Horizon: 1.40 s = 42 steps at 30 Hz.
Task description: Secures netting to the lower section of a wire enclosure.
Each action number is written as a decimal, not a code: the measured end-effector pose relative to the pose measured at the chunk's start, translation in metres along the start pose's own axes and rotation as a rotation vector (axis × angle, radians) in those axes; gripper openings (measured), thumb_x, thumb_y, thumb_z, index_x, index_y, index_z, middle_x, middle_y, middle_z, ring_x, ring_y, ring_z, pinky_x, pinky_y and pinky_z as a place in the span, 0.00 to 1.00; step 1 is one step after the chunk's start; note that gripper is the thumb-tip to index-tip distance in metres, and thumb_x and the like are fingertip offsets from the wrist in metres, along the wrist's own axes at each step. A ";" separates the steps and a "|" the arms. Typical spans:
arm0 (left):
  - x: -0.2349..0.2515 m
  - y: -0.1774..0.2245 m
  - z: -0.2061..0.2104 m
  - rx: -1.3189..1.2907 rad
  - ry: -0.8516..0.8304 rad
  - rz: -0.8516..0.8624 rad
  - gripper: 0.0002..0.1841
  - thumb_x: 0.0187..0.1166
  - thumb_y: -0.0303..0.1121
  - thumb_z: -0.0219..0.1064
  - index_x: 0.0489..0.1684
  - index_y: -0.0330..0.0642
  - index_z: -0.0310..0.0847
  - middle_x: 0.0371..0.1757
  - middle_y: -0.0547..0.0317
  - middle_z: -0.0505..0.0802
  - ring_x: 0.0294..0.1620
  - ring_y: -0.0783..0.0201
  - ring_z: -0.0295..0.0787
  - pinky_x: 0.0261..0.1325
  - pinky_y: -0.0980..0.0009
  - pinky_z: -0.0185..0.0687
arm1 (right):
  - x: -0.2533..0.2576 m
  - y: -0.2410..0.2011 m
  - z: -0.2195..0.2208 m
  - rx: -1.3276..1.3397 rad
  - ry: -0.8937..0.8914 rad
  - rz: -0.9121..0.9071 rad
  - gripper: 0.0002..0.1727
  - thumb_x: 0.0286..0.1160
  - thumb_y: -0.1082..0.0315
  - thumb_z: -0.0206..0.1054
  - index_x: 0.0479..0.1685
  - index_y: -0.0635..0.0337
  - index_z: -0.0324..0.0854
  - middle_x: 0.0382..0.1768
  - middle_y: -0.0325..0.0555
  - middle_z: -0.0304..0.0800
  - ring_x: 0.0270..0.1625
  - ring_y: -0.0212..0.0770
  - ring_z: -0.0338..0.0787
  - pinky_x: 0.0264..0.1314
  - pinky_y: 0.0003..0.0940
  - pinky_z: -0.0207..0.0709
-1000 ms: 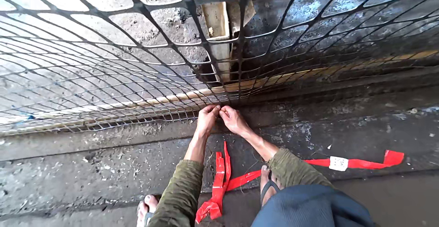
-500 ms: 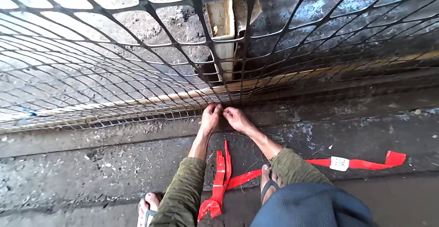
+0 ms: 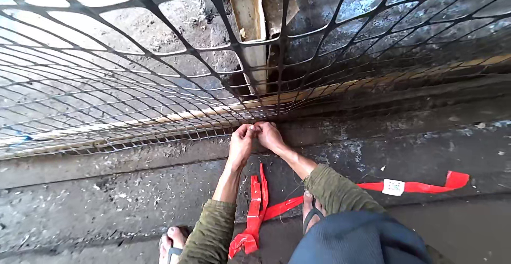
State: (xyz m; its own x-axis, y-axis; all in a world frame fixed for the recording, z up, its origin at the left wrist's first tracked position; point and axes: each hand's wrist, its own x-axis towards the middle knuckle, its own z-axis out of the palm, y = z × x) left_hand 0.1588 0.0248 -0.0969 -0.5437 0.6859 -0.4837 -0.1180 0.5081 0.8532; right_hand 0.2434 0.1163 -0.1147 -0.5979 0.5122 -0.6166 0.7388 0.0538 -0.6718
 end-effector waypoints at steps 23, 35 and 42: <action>0.012 -0.050 0.005 0.271 0.044 -0.046 0.15 0.92 0.36 0.53 0.49 0.38 0.86 0.40 0.55 0.90 0.44 0.63 0.86 0.54 0.57 0.80 | -0.009 0.004 -0.015 -0.035 -0.104 0.030 0.23 0.95 0.60 0.45 0.67 0.61 0.82 0.65 0.57 0.88 0.72 0.52 0.85 0.78 0.52 0.73; 0.024 -0.025 0.012 0.374 0.058 -0.213 0.16 0.91 0.39 0.55 0.53 0.40 0.88 0.48 0.49 0.92 0.54 0.55 0.88 0.62 0.50 0.78 | -0.007 -0.011 -0.020 0.195 0.015 0.019 0.18 0.90 0.65 0.53 0.55 0.65 0.88 0.55 0.59 0.91 0.63 0.52 0.88 0.70 0.54 0.75; 0.025 -0.016 0.018 0.436 0.080 -0.286 0.16 0.91 0.39 0.55 0.54 0.41 0.89 0.53 0.46 0.93 0.60 0.51 0.88 0.66 0.47 0.77 | -0.006 -0.015 -0.021 0.277 0.064 0.021 0.17 0.90 0.66 0.56 0.51 0.66 0.89 0.54 0.58 0.91 0.62 0.50 0.87 0.68 0.52 0.75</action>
State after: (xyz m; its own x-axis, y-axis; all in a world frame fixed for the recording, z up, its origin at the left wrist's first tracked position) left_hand 0.1625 0.0432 -0.1256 -0.6043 0.4546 -0.6543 0.0764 0.8505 0.5204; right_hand 0.2424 0.1302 -0.0925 -0.5557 0.5645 -0.6103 0.6326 -0.1893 -0.7510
